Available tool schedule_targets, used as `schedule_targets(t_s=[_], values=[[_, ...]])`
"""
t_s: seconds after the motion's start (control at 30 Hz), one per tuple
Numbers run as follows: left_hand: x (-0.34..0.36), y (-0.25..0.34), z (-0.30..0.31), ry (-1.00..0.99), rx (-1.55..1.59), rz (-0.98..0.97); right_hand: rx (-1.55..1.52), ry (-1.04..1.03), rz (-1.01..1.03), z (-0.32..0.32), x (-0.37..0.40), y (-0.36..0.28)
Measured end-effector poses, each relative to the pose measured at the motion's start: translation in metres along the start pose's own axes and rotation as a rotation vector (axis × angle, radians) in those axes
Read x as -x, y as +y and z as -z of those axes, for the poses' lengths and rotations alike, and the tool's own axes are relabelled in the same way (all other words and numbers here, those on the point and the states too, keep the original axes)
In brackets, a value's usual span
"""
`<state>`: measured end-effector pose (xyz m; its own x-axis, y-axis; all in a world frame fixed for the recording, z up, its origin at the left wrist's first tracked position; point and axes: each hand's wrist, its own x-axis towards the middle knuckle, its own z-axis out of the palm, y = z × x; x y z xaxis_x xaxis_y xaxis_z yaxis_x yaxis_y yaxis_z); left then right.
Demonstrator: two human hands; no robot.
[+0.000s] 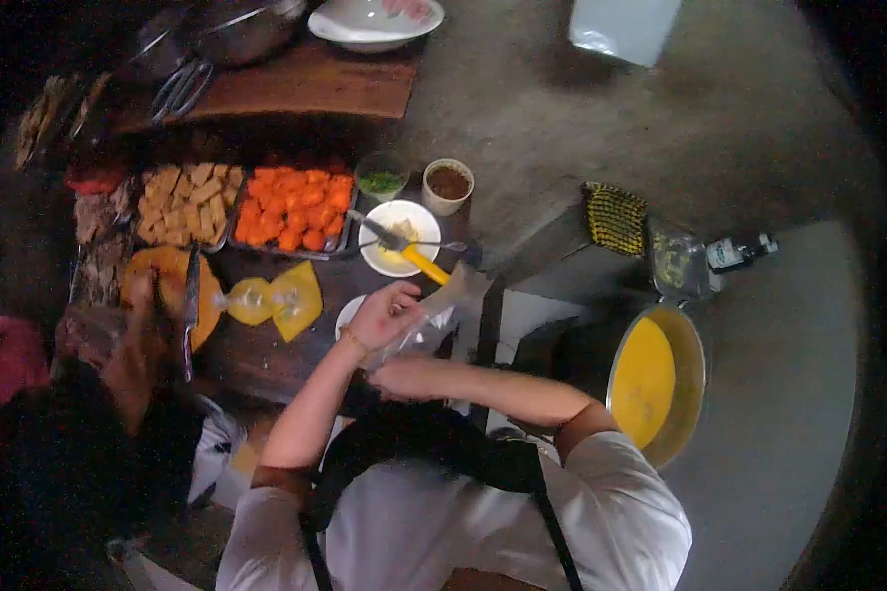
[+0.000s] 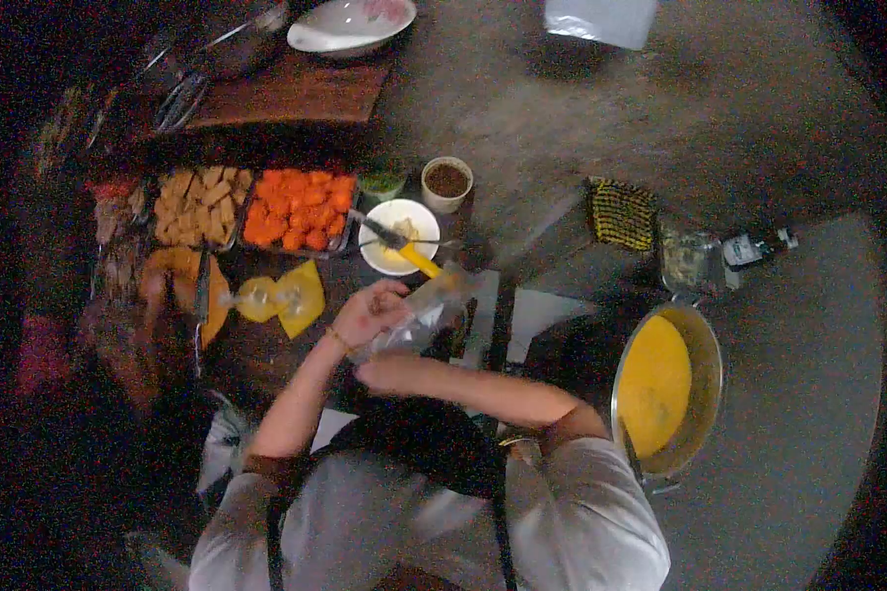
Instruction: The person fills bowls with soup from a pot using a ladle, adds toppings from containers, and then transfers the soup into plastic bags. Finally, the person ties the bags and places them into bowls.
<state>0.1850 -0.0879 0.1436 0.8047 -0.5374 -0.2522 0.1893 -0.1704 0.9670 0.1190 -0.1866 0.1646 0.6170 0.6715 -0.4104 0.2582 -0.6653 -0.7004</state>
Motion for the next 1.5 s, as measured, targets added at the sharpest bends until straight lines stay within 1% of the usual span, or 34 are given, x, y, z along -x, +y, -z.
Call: schedule_targets(t_s=[0.03,0.07,0.13,0.17,0.23,0.27,0.3,0.33,0.37,0.4,0.43,0.5,0.53,0.6,0.63,0.7,0.73,0.77,0.83,0.87,0.9,0.97,1.03,1.1,1.13,1.17,1.2,1.23,1.27,1.3,1.37,1.4,1.43,1.5], values=[[-0.004,-0.017,0.003,-0.146,-0.024,0.035,-0.430,-0.153,-0.282,-0.010,-0.004,-0.006],[0.001,-0.016,0.005,-0.142,-0.019,0.053,-0.440,-0.169,-0.280,-0.018,-0.006,-0.005],[0.017,-0.008,0.010,-0.029,0.109,0.152,-0.283,-0.028,0.131,-0.035,-0.010,-0.002],[0.020,-0.015,0.012,-0.033,0.107,0.167,-0.300,-0.030,0.130,-0.033,-0.006,-0.007],[0.021,-0.030,0.021,0.232,0.196,0.023,-0.358,0.091,0.252,-0.008,0.011,-0.016],[0.025,-0.028,0.023,0.314,0.284,-0.023,-0.397,0.257,0.184,0.008,0.019,-0.010],[0.029,-0.024,0.029,0.315,0.282,-0.018,-0.435,0.420,0.114,0.029,0.026,-0.002],[0.035,-0.021,0.034,0.316,0.260,-0.008,-0.342,0.641,0.098,0.054,0.030,0.004],[0.040,-0.020,0.039,0.318,0.238,0.004,-0.041,0.806,0.195,0.077,0.025,0.022],[0.041,-0.023,0.043,0.301,0.186,-0.049,0.267,0.960,0.293,0.093,0.016,0.041],[0.042,-0.027,0.048,0.304,0.186,-0.046,0.264,0.958,0.295,0.098,0.004,0.059],[0.041,-0.032,0.056,0.263,0.196,0.041,0.025,0.508,0.311,0.103,-0.018,0.087],[0.040,-0.032,0.061,0.264,0.196,0.042,0.024,0.508,0.311,0.105,-0.027,0.094],[0.036,-0.030,0.071,0.270,0.159,0.090,-0.401,0.020,0.079,0.108,-0.041,0.096],[0.031,-0.040,0.080,0.271,0.160,0.091,-0.401,0.019,0.080,0.107,-0.045,0.097],[0.023,-0.066,0.104,0.367,-0.305,-0.398,-0.383,0.030,0.062,0.102,-0.051,0.098],[0.023,-0.071,0.117,0.443,-0.539,-0.254,-0.382,0.027,0.062,0.100,-0.053,0.098],[0.028,-0.054,0.118,0.446,-0.537,-0.255,-0.462,0.030,0.074,0.096,-0.054,0.100],[0.038,-0.016,0.113,0.663,-0.671,-0.274,-0.547,0.029,0.081,0.089,-0.052,0.095],[0.038,-0.021,0.111,0.556,-0.530,-0.239,-0.564,0.066,0.087,0.086,-0.050,0.086],[0.042,-0.009,0.100,0.557,-0.526,-0.232,-0.580,0.102,0.094,0.082,-0.050,0.079],[0.045,0.014,0.076,0.077,-0.026,0.245,-0.643,0.105,0.089,0.070,-0.054,0.071],[0.036,-0.004,0.064,0.036,0.016,0.266,-0.708,0.118,0.083,0.058,-0.060,0.065],[0.033,-0.008,0.058,-0.018,0.066,0.292,-0.687,0.162,0.257,0.044,-0.068,0.062],[0.032,-0.008,0.059,-0.027,0.109,0.270,-0.587,0.177,0.206,0.042,-0.070,0.063],[0.032,-0.007,0.060,-0.034,0.149,0.247,-0.596,0.180,0.202,0.043,-0.069,0.058],[0.031,-0.010,0.061,-0.043,0.147,0.255,-0.763,0.101,0.223,0.045,-0.067,0.051],[0.029,-0.013,0.062,-0.034,0.248,0.221,-0.926,0.022,0.246,0.047,-0.065,0.048],[0.027,-0.013,0.063,-0.024,0.350,0.187,-0.868,-0.002,0.273,0.052,-0.066,0.050],[0.026,-0.012,0.067,-0.031,0.347,0.191,-0.874,0.004,0.271,0.056,-0.065,0.050],[0.026,-0.007,0.076,-0.008,0.241,0.065,-0.886,0.041,0.316,0.065,-0.060,0.048],[0.026,-0.004,0.080,-0.011,0.239,0.066,-0.861,0.089,0.331,0.071,-0.057,0.048],[0.027,-0.001,0.084,-0.048,0.145,0.059,-0.861,0.091,0.331,0.069,-0.057,0.049],[0.027,0.000,0.086,-0.085,0.047,0.051,-0.733,0.148,0.334,0.064,-0.060,0.053]])
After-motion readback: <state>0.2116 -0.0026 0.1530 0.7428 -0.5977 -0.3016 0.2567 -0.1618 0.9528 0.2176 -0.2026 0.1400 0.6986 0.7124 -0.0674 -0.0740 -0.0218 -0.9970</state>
